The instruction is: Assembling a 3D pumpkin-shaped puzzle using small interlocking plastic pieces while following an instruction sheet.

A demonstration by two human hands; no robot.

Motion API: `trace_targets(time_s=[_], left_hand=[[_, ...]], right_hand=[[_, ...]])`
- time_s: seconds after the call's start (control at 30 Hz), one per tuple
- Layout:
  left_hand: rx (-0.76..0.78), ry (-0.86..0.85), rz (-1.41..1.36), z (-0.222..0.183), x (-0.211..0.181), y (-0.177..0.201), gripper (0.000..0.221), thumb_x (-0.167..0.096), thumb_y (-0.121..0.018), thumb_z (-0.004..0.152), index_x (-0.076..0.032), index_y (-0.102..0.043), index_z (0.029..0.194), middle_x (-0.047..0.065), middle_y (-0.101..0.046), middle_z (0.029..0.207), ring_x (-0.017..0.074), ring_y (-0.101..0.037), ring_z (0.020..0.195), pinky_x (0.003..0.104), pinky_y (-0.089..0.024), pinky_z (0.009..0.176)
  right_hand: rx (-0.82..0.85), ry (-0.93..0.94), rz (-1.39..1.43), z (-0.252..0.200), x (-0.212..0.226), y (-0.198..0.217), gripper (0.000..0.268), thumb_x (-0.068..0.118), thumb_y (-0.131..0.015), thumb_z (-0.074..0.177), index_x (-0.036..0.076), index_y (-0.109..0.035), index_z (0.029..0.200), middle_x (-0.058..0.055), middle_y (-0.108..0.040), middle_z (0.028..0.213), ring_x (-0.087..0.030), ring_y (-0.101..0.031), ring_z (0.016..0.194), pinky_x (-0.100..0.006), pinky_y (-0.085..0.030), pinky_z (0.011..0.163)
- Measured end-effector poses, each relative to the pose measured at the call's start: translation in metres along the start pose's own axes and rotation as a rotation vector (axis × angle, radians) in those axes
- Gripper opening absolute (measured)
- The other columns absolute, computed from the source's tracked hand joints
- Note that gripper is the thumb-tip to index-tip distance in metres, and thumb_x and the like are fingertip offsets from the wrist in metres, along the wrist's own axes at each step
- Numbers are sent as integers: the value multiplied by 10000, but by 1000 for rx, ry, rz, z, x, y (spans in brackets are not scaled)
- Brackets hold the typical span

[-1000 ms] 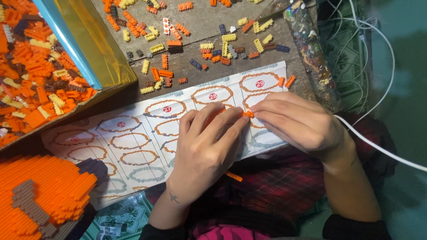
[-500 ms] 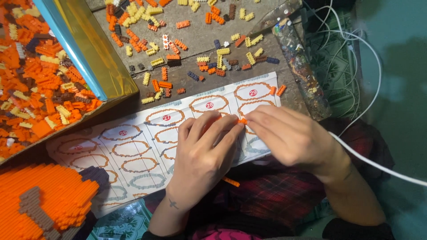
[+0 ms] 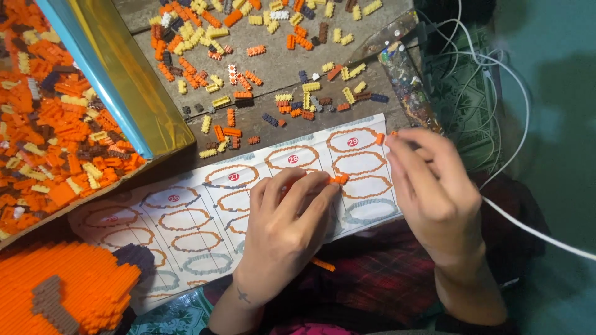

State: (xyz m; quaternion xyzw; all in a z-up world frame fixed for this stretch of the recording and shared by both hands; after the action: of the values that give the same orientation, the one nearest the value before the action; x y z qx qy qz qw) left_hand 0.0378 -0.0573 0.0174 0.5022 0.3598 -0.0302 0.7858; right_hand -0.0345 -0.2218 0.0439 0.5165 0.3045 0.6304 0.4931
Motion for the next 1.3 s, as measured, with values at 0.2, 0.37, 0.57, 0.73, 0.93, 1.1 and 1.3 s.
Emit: trace_targets(time_s=[0.2,0.37,0.57,0.73,0.93,1.1,1.3], left_hand=[[-52,31,-9,0,1,2,185,-107,-779,1131,-65,-758,1310,101,-740,1321,356,-659,1181,487,-506,984],[-156,118,-38,-9,9,4,225,-58,-807,1086,14,-748,1290,166,-760,1372,380,-620,1253,498,-477,1085],[-595,265,-153,-45,30,11,584,221,-337,615,-73,-423,1112,235,-672,1252,312,-591,1181,393,-450,921],[-786,293,-286,-49,28,13,429,215,-319,943,-119,-408,1197,249,-659,1238,315,-617,1159,379,-480,988],[-704,240,-226,-50,26,15,539,253,-316,840,-102,-418,1232,238,-678,1195,325,-684,1152,414,-504,1009],[-608,220,-191,-55,31,6,598,260,-298,756,-64,-448,1236,244,-712,1172,327,-702,1106,403,-461,955],[-885,149,-281,-62,27,21,520,249,-380,944,-146,-443,1276,155,-690,1096,237,-682,1018,323,-537,867]], right_hand=[[29,-87,-100,3,-9,-15,201,12,-870,1145,-110,-830,1300,-242,-687,1268,-263,-687,805,-379,-601,736],[-1,-72,-17,5,-7,-17,112,-170,-854,1105,-168,-846,1216,-265,-702,1218,-287,-672,795,-375,-599,708],[-140,-74,137,-3,2,1,126,-238,-877,1058,-228,-815,1168,-353,-748,1132,-381,-762,948,-406,-667,856],[-127,-86,162,-12,10,4,55,-206,-821,1064,-225,-800,1111,-328,-772,1132,-384,-778,992,-420,-667,898],[-107,-50,137,-26,11,-6,116,-180,-878,1021,-193,-825,1123,-291,-807,1157,-343,-824,991,-394,-700,967],[-89,-87,155,-28,8,-7,90,-137,-832,1056,-171,-815,1137,-270,-800,1162,-347,-812,1009,-415,-673,983],[-89,-138,108,-26,3,-8,43,-123,-858,1093,-140,-833,1124,-237,-769,1149,-229,-607,698,-354,-573,730]])
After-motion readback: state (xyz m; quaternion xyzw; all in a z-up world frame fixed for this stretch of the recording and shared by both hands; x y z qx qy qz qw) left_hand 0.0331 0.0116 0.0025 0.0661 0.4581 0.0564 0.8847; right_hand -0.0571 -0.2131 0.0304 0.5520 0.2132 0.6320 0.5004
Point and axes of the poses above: each hand's wrist, its own z-axis towards the middle knuckle, its own y-axis out of the back of the hand, x = y × z, the point moved 7 cm from there along z, towards the middle knuckle
